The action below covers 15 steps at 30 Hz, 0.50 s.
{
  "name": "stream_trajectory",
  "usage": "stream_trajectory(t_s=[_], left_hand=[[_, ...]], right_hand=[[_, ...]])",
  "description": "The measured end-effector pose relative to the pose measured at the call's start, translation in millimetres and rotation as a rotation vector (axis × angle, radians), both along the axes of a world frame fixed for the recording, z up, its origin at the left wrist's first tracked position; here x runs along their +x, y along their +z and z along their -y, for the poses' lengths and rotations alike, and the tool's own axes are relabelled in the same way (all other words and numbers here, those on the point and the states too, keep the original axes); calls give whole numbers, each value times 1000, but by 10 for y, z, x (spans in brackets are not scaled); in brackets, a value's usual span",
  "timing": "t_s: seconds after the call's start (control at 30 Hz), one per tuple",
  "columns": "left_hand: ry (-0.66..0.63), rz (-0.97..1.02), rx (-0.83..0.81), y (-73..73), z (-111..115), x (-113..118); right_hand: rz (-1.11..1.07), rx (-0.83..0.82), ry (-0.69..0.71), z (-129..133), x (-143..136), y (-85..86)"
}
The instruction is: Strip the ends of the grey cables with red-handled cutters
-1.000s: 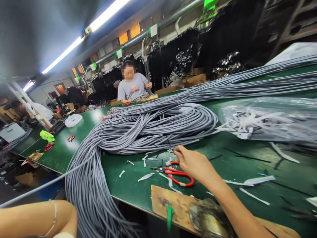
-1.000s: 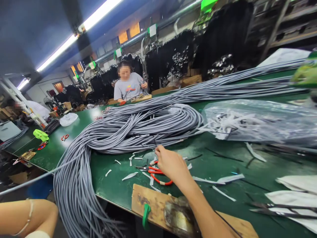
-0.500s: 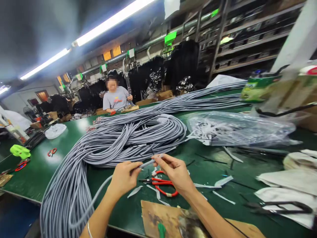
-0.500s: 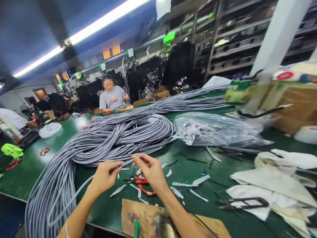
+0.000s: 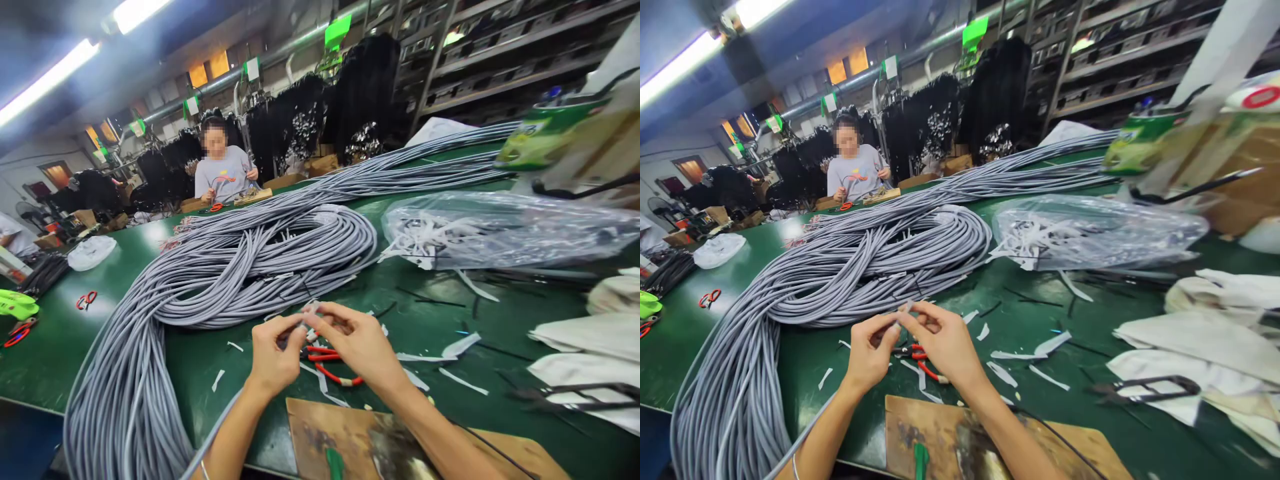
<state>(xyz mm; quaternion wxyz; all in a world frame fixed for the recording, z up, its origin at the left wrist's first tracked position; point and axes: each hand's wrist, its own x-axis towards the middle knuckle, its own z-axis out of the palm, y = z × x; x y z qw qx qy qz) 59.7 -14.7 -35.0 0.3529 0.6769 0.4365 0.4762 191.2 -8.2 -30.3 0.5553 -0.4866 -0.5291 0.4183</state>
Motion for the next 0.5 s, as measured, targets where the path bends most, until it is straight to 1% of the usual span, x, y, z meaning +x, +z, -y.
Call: stream_trajectory(t_s=[0.1,0.2,0.27,0.4,0.5], left_hand=[[40,78,-60,7,-19,-5],[85,89,-63,19,-25,-19],[82,84,-50,35,-11,-17],[30,74,-20,67,21,8],[-4,112,-66,65,23,17]], right_hand=[[176,63,-76,28,12,-11],[348,150,-99,62,13,-4],[420,200,-100,81,3,4],[492,233,-107,98,-13,0],[461,191,-86,93,-11,-18]])
